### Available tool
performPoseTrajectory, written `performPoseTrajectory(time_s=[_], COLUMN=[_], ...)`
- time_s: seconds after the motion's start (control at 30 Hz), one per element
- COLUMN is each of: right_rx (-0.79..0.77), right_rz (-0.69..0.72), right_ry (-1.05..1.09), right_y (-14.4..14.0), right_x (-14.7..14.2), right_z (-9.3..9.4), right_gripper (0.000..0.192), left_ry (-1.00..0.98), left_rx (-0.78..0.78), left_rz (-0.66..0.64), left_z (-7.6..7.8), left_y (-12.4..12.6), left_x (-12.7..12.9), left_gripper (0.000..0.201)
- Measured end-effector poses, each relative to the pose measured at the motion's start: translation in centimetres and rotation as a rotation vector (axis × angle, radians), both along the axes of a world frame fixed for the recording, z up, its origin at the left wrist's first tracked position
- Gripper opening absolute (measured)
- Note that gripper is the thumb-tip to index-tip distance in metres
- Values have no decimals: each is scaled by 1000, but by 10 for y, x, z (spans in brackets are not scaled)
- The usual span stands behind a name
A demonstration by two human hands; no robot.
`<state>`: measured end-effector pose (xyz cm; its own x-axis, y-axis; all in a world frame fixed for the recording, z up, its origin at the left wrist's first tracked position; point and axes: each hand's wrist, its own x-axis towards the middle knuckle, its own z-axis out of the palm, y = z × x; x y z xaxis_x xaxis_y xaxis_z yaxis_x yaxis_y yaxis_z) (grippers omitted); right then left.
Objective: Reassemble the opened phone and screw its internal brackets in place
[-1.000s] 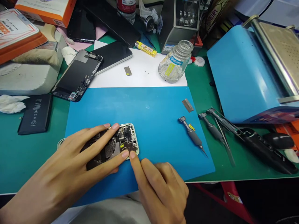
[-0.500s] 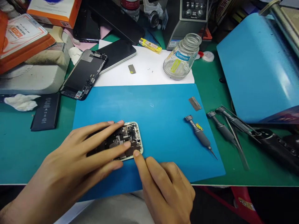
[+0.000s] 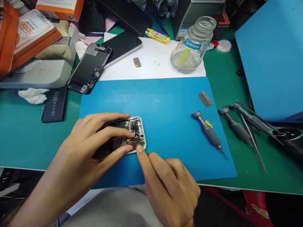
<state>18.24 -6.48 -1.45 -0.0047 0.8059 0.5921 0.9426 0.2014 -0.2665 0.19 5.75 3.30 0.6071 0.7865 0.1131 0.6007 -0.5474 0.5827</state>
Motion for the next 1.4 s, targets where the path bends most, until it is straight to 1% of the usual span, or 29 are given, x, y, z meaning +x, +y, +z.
performPoseTrajectory(time_s=[0.13,0.27,0.37,0.43,0.57,0.63,0.77,0.87,0.97,1.13,1.23,1.33,1.4], right_rx=[-2,3,0,0,-18,-23,-24,-19,-12,-16,-23,-30,-29], right_rz=[0,-17,-19,-19,-28,-33,-36,-50,-54,-13,-6,0,0], right_ry=[4,-20,-22,-17,-4,-5,-16,-8,2,-18,-16,-23,-19], right_y=[0,3,4,5,5,5,5,6,6,5,3,2,2], right_x=[1,0,0,-1,-2,-3,-4,-5,-5,-2,0,0,-1], right_z=[-1,-2,-1,1,3,3,3,4,5,3,3,3,4], right_gripper=[53,45,43,42,38,39,41,39,41,43,44,46,45], left_ry=[2,7,5,17,83,100,56,45,45,37,20,23,41], left_rx=[-22,-17,-8,18,134,161,132,112,107,96,94,133,174], left_rz=[-3,-30,-41,-61,-129,-146,-93,-75,-81,-123,-114,-95,-105], left_z=[0,-2,-3,-3,-4,-5,-8,-7,-6,-6,-8,-10,-11], left_y=[0,-1,-1,-1,-1,-1,0,0,2,6,5,3,1], left_x=[2,-1,-3,-4,-5,-5,-5,-3,-2,-3,-2,-5,-10], left_gripper=[8,8,11,12,17,18,14,16,17,15,15,17,23])
